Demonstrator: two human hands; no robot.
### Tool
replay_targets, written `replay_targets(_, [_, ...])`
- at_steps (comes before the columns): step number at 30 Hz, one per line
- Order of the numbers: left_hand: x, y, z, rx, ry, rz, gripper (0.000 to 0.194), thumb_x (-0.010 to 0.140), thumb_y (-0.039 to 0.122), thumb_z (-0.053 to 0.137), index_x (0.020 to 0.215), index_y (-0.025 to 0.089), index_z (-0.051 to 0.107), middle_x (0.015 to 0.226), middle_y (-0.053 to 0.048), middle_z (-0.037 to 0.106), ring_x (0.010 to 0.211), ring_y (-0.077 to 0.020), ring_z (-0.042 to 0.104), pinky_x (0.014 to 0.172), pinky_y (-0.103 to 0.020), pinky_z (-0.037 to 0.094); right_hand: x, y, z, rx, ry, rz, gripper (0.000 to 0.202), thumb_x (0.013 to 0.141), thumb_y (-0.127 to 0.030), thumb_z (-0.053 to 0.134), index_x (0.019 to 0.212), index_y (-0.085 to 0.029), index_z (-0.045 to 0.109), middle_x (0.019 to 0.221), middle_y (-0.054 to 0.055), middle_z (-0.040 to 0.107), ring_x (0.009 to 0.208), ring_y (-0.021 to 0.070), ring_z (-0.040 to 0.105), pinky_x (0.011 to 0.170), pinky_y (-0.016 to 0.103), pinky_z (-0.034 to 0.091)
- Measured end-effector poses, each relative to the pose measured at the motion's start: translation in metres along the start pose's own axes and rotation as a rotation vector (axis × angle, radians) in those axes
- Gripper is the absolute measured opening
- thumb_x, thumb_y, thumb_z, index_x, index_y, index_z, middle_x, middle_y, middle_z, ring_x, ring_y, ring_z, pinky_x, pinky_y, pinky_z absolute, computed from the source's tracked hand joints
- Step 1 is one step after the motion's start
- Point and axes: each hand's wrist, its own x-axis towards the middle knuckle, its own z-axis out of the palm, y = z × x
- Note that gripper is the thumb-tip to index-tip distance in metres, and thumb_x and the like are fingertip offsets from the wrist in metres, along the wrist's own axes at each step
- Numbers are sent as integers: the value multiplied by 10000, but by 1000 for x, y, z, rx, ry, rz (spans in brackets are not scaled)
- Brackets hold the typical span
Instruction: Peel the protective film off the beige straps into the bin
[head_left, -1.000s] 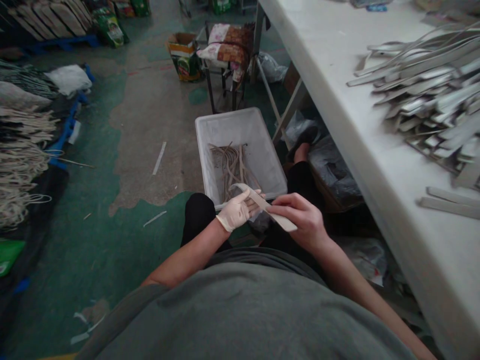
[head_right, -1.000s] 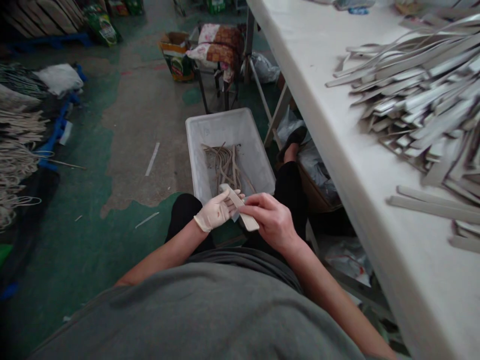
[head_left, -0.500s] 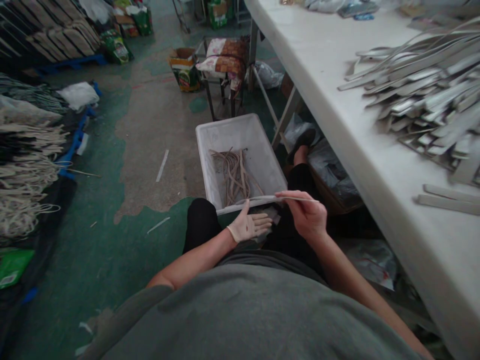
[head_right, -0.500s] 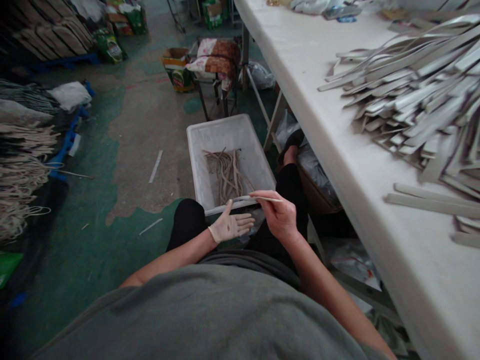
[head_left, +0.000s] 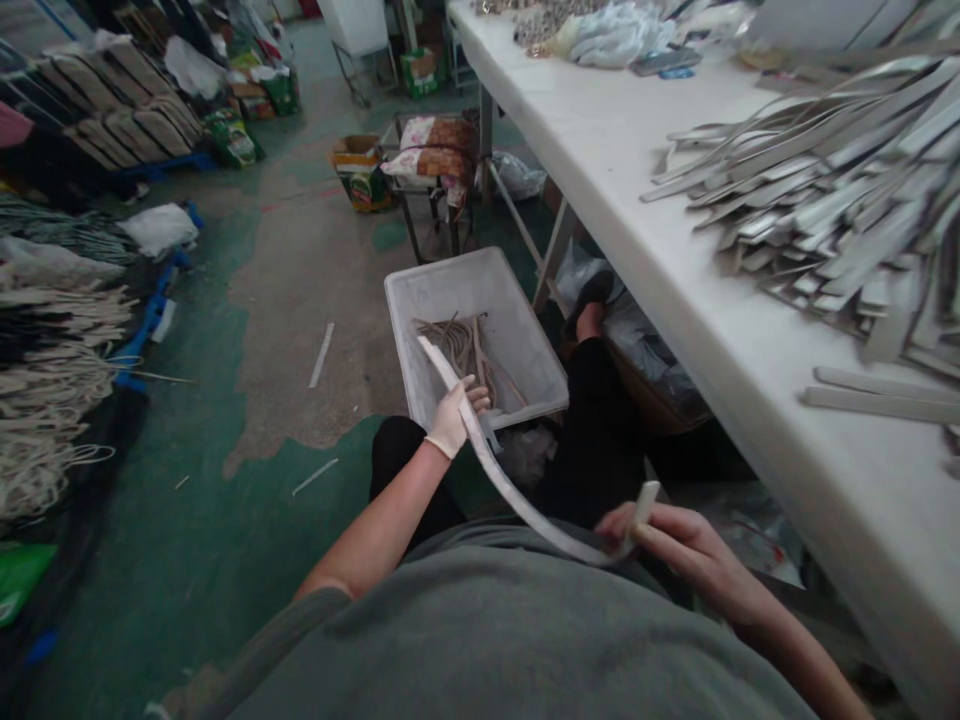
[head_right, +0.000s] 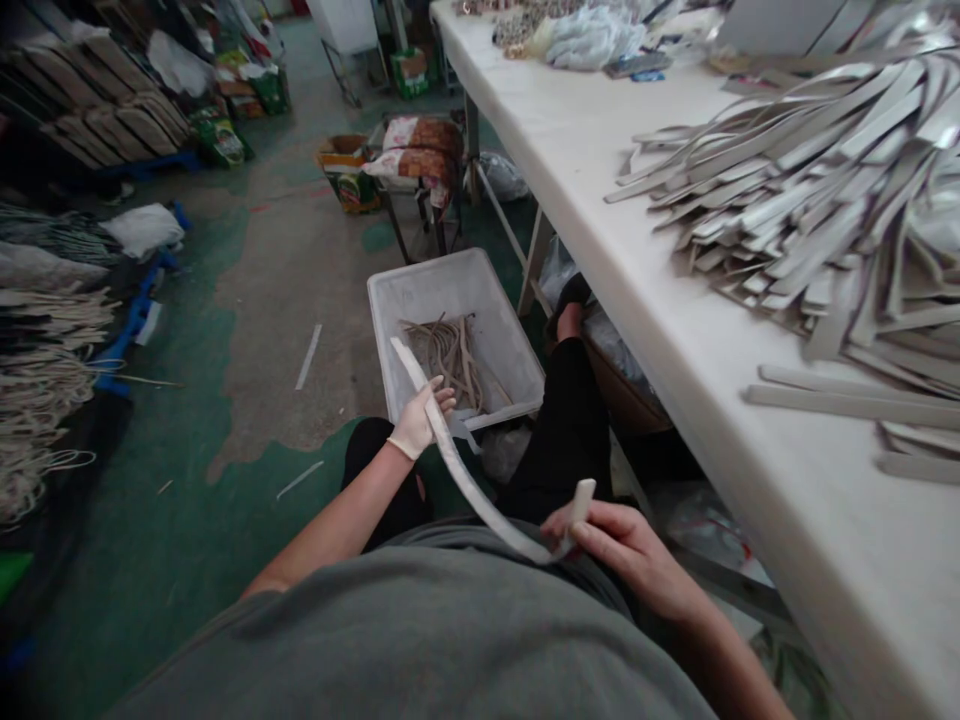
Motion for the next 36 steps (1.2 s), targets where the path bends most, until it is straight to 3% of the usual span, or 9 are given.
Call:
replay_targets(5, [-47,-10,5,385,-472,39,420,870,458,630,1128,126,628,814,-92,717,658,-161,674,645,-250,518,69,0,2,75,175,-239,355,895,-551,587,954,-245,757,1501,46,429,1352,324,415,1125,472,334])
replay_targets(8, [-70,-17,6,588,-677,-12,521,834,522,656,1162,118,636,860,-110,718,702,-176,677,702,-279,518,114,-15,-3,139,189,-335,346,873,-586,604,945,-284,758,1512,-7,411,1429,299,290,1187,478,215])
replay_targets(13, [-93,-16,7,797,-800,-32,514,860,548,603,1139,120,657,892,-121,712,807,-216,671,793,-345,517,141,-50,3,318,96,-491,277,920,-502,581,963,-284,748,1311,19,621,1303,272,487,1126,472,350])
replay_targets(19, [-116,12,32,758,-761,456,496,795,493,706,1198,211,647,1187,-90,665,1115,-288,592,1004,-420,443,108,-82,35,-118,-46,-682,253,980,-376,509,1023,-263,731,1201,35,686,1288,267,503,1171,535,191])
replay_targets(23, [-134,16,55,1008,-809,706,365,914,386,559,1237,235,633,1272,-87,624,1210,-277,533,1084,-432,373,89,-89,42,-217,-8,-732,223,973,-323,520,1032,-269,728,1132,36,714,1247,268,544,1174,546,172])
replay_targets(26, [-139,-3,53,1132,-886,564,315,925,435,517,1097,240,696,1010,-76,701,941,-229,639,864,-352,496,78,-86,36,-81,104,-737,215,971,-313,523,1000,-291,735,1059,18,733,1166,256,607,1165,515,251])
replay_targets(30, [-121,-34,25,1137,-847,318,393,836,531,629,942,167,728,784,-57,686,714,-188,626,688,-302,488,66,-78,22,-13,199,-709,197,953,-311,551,931,-293,746,1048,14,731,1172,258,603,1135,443,352])
replay_targets(32, [-108,-39,7,1016,-721,308,463,774,567,689,965,147,723,860,-70,702,795,-205,638,754,-312,494,62,-75,16,-18,179,-654,201,953,-326,550,949,-285,747,1087,28,722,1163,263,608,1067,403,439])
replay_targets(36, [-87,-19,-33,630,-259,407,583,827,686,527,883,138,720,920,-113,724,904,-238,658,916,-384,481,71,-64,12,-43,170,-496,258,949,-397,547,941,-241,752,1132,67,704,1078,275,642,895,360,545])
